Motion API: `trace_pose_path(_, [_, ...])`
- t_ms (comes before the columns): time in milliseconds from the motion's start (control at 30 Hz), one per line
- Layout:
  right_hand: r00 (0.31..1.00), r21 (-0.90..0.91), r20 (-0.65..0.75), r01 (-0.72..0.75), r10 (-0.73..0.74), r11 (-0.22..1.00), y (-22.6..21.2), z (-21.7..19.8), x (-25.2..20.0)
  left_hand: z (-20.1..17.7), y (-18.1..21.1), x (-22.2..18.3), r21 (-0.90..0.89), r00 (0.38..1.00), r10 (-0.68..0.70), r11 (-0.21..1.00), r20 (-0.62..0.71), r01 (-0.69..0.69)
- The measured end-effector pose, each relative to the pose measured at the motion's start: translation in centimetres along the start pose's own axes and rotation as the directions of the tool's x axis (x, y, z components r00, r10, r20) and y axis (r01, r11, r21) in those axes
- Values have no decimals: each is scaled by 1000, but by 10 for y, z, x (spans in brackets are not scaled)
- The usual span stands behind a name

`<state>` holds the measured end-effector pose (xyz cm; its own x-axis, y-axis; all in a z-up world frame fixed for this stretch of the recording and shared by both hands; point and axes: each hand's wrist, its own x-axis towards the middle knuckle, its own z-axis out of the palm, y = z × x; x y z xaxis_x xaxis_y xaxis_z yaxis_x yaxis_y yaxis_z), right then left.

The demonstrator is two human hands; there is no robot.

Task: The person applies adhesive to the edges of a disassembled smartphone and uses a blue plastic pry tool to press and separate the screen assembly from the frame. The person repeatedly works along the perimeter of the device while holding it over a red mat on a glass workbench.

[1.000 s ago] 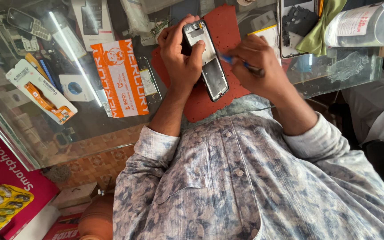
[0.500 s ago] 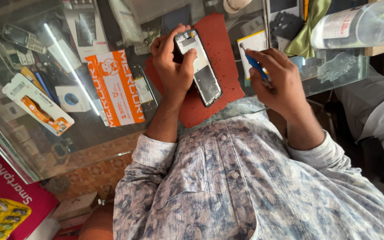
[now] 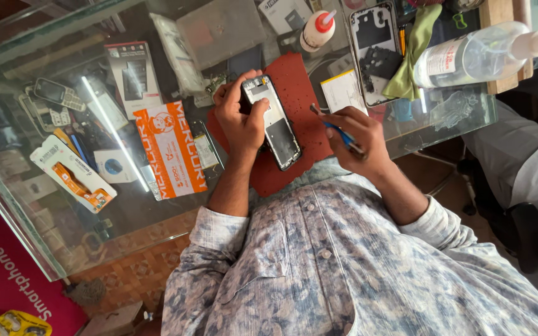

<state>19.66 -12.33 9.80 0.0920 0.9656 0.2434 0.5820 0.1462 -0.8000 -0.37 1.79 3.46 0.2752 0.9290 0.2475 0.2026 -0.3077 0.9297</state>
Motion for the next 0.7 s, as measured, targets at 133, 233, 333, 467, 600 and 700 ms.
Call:
trace_pose_path(133, [993,178,6,-114,115,977,5,2,2,2,1,-3,-24,999,-48,999,-7,48])
trace_pose_path(233, [978,174,43,-208,204,962,2,10,4,3,-3,-6,-149,997,-79,985,22,82])
trace_pose_path(333, [990,114,83,-119,110,986,-2,17,15,2,-5,-2,-124,998,-50,991,33,54])
trace_pose_path(467, [988,88,149,-44,31,995,-12,20,24,2,-4,-3,-27,1000,-7,1000,15,8])
trace_pose_path(600, [966,3,239,-100,97,995,-16,22,32,4,-1,-2,-5,999,22,1000,-30,-22])
trace_pose_path(700, [987,28,151,45,-49,999,-11,25,44,4,-1,2,28,999,49,998,-19,-49])
